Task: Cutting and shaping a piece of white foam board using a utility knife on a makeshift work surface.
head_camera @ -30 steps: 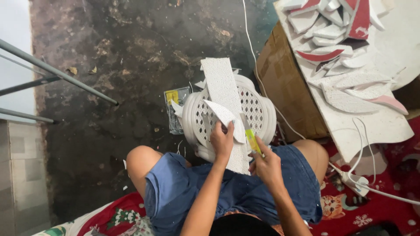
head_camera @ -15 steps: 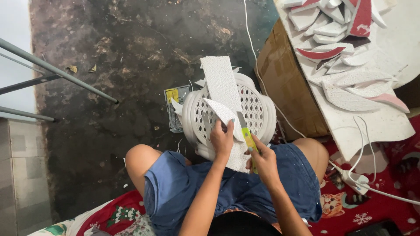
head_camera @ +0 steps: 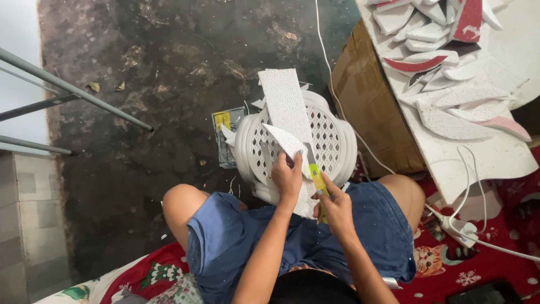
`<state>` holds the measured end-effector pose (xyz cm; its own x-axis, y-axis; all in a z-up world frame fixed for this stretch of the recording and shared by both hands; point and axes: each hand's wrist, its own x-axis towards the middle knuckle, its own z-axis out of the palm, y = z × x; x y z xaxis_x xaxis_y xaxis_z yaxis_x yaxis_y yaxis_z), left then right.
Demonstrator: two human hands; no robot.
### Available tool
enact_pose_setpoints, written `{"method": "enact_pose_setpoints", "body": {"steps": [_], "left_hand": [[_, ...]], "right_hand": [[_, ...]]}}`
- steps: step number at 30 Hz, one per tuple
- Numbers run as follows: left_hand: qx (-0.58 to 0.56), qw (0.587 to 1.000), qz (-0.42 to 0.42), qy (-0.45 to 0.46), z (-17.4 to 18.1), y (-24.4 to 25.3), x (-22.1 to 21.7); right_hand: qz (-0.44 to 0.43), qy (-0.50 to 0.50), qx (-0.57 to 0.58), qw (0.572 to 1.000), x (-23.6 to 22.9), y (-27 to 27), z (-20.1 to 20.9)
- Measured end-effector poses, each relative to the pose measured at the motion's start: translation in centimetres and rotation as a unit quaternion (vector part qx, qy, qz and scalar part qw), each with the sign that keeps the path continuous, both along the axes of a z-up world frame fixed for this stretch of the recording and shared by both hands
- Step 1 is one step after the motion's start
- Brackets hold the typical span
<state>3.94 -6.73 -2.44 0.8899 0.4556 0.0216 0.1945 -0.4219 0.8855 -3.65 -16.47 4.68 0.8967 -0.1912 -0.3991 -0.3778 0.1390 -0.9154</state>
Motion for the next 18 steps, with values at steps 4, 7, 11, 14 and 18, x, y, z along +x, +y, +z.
{"method": "enact_pose_setpoints", "body": {"steps": [4, 7, 11, 14, 18], "left_hand": [[-0.004, 1.0, -0.003, 0.004, 1.0, 0.0, 0.2], [-0.007, 1.0, -0.002, 0.01, 0.5, 0.2, 0.2], [-0.012, 1.0, -0.01, 0.004, 0.3, 0.3, 0.3], [-0.051, 0.998, -0.032, 0.015, 0.3, 0.6, 0.0], [-0.069, 0.996, -0.049, 0.02, -1.0, 1.0, 0.0]], "right_hand": [[-0.027, -0.004, 0.022, 0.999, -0.6, -0.5, 0.4], [-0.055, -0.028, 0.037, 0.997, -1.1, -1.5, 1.6], [-0.077, -0.108, -0.024, 0.991, -0.2, -3.4, 1.5], [-0.048, -0.095, -0.215, 0.971, 0.9, -5.3, -1.0], [-0.03, -0.104, -0.312, 0.944, 0.9, -5.4, -3.1]]}}
